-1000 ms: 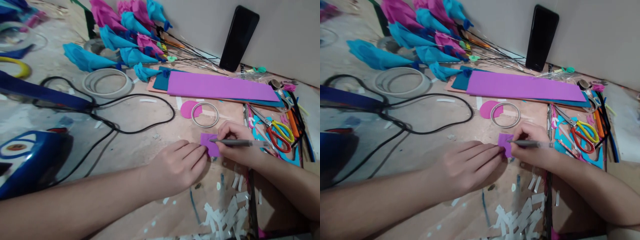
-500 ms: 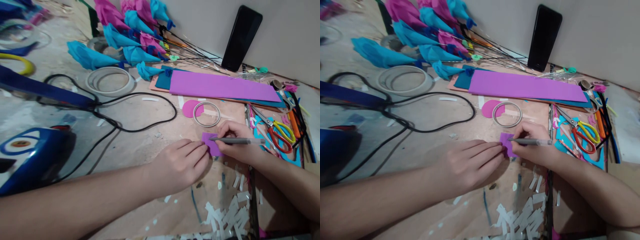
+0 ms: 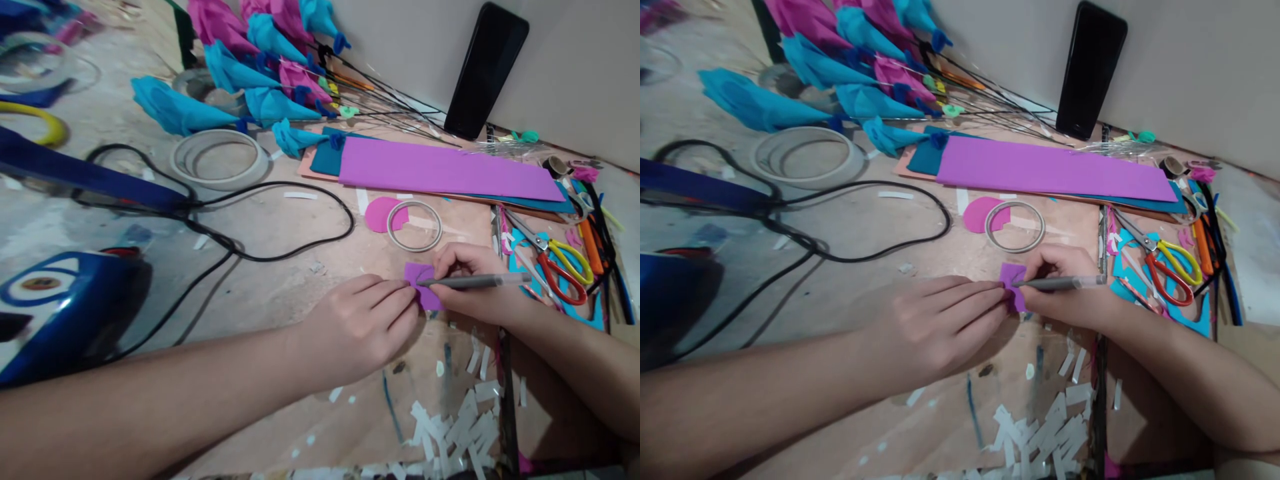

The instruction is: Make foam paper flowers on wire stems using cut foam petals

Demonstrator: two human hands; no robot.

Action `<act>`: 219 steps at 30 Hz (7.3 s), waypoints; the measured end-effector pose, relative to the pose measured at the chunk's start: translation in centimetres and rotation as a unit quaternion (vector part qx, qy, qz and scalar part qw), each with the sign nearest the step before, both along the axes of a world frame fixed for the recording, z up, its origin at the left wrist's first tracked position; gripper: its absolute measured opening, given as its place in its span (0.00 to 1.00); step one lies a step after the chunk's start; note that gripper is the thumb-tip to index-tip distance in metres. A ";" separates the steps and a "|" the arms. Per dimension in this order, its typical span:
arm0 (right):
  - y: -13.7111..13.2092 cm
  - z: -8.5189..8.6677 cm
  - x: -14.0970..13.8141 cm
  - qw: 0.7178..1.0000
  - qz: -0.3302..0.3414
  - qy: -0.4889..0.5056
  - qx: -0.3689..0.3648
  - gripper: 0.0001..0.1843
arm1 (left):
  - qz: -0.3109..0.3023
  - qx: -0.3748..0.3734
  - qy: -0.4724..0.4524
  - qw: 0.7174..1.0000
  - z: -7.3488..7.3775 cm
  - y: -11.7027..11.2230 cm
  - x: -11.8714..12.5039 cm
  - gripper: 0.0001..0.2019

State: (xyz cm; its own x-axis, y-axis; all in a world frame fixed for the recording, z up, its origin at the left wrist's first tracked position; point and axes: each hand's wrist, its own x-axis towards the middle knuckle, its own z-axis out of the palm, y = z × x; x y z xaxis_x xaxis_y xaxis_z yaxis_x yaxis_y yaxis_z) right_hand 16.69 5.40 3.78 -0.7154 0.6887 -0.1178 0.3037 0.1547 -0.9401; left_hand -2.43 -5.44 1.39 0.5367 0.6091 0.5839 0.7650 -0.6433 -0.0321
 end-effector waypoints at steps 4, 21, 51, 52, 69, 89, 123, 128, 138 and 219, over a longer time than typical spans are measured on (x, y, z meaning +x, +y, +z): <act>0.1 0.2 0.1 1.000 0.020 0.006 -0.016 0.06 | -0.003 -0.005 -0.001 1.000 -0.1 0.0 0.0 0.06; 0.4 -0.5 0.5 0.999 0.027 0.017 0.014 0.05 | 0.006 -0.022 0.003 1.000 -0.3 -0.1 -0.2 0.03; -0.1 0.2 1.0 0.997 0.025 0.065 0.024 0.08 | 0.017 -0.096 -0.145 0.985 -0.3 0.7 -0.2 0.04; -0.2 0.1 1.0 0.998 0.047 0.044 0.003 0.08 | 0.019 -0.112 -0.144 0.983 -0.3 0.8 -0.2 0.04; 0.0 0.3 0.8 0.999 0.046 -0.006 -0.013 0.07 | 0.028 -0.177 -0.157 0.971 -0.4 0.8 -0.3 0.07; 0.2 0.4 0.8 0.997 0.065 0.012 -0.030 0.07 | 0.031 -0.163 -0.145 0.975 0.0 0.8 -0.3 0.06; 0.4 -1.1 1.7 0.955 -0.220 0.197 -0.008 0.07 | 0.063 -0.232 -0.124 0.963 0.2 1.1 -0.1 0.21; 0.5 -1.5 1.6 0.950 -0.231 0.209 0.002 0.07 | 0.067 -0.259 -0.160 0.950 0.2 1.1 0.0 0.21; 0.9 -2.1 1.7 0.947 -0.229 0.226 0.013 0.06 | 0.046 -0.264 -0.245 0.932 -0.4 1.0 -0.4 0.24; 0.0 -0.5 0.5 0.999 0.050 0.012 0.000 0.11 | 0.110 -0.328 -0.172 0.923 0.7 1.9 -0.1 0.16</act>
